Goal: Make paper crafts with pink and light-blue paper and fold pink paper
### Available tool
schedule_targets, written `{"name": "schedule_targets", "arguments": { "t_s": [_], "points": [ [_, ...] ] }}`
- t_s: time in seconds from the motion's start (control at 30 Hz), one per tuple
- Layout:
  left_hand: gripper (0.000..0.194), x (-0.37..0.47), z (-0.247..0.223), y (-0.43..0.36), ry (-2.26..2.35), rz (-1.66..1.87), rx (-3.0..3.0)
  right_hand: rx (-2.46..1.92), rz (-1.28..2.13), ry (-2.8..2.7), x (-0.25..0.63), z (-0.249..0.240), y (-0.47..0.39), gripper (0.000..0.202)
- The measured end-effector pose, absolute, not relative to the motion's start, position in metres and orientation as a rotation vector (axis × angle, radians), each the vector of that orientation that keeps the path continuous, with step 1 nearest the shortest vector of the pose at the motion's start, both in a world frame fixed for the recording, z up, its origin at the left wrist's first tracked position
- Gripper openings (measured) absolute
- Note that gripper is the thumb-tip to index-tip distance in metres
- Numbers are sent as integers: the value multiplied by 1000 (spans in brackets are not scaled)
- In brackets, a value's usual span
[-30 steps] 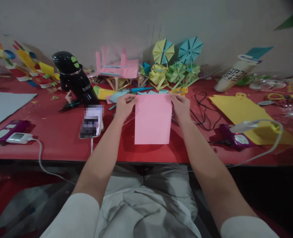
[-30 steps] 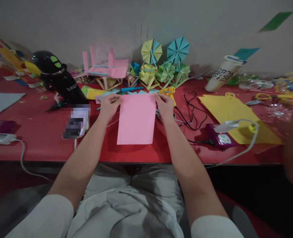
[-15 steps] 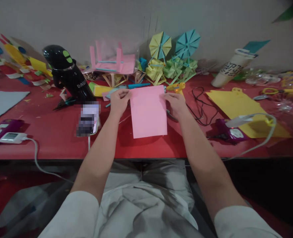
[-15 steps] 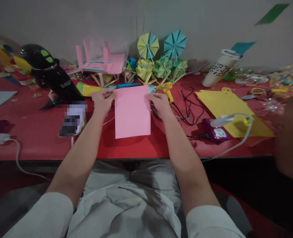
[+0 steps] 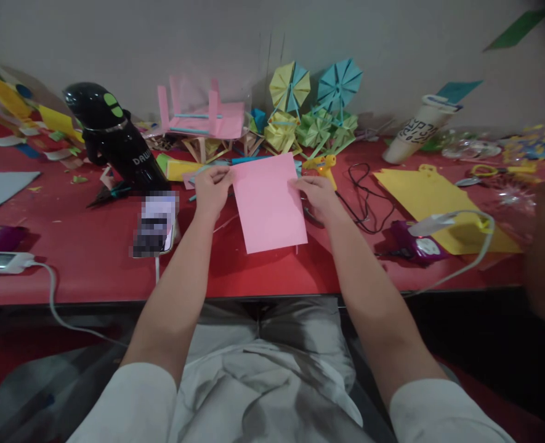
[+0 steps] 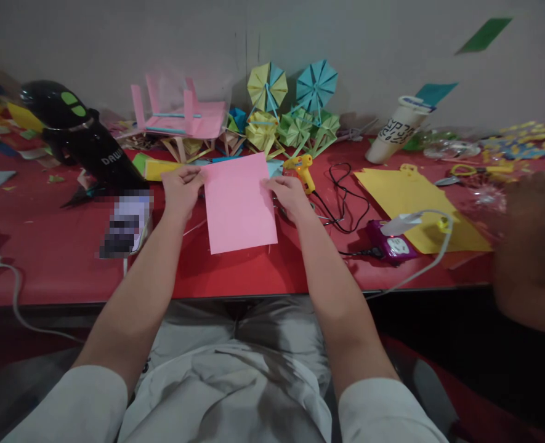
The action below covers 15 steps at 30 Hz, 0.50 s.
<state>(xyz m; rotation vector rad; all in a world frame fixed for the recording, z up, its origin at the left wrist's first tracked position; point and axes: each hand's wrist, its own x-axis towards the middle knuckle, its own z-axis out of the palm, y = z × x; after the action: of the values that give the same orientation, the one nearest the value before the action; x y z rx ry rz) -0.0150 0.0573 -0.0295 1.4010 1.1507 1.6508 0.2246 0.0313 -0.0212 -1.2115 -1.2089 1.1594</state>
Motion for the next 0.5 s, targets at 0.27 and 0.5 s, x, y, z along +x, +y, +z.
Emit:
{"name": "schedule_targets", "arguments": {
  "t_s": [0.27,0.5],
  "points": [
    [16,-14,-30,57,1162,1600,1346,-1288,1093,-1174,226,-19,30,36],
    [13,-20,-32,60,1171,1683,1370,-1206,1257,-1217,226,-17,26,25]
  ]
}}
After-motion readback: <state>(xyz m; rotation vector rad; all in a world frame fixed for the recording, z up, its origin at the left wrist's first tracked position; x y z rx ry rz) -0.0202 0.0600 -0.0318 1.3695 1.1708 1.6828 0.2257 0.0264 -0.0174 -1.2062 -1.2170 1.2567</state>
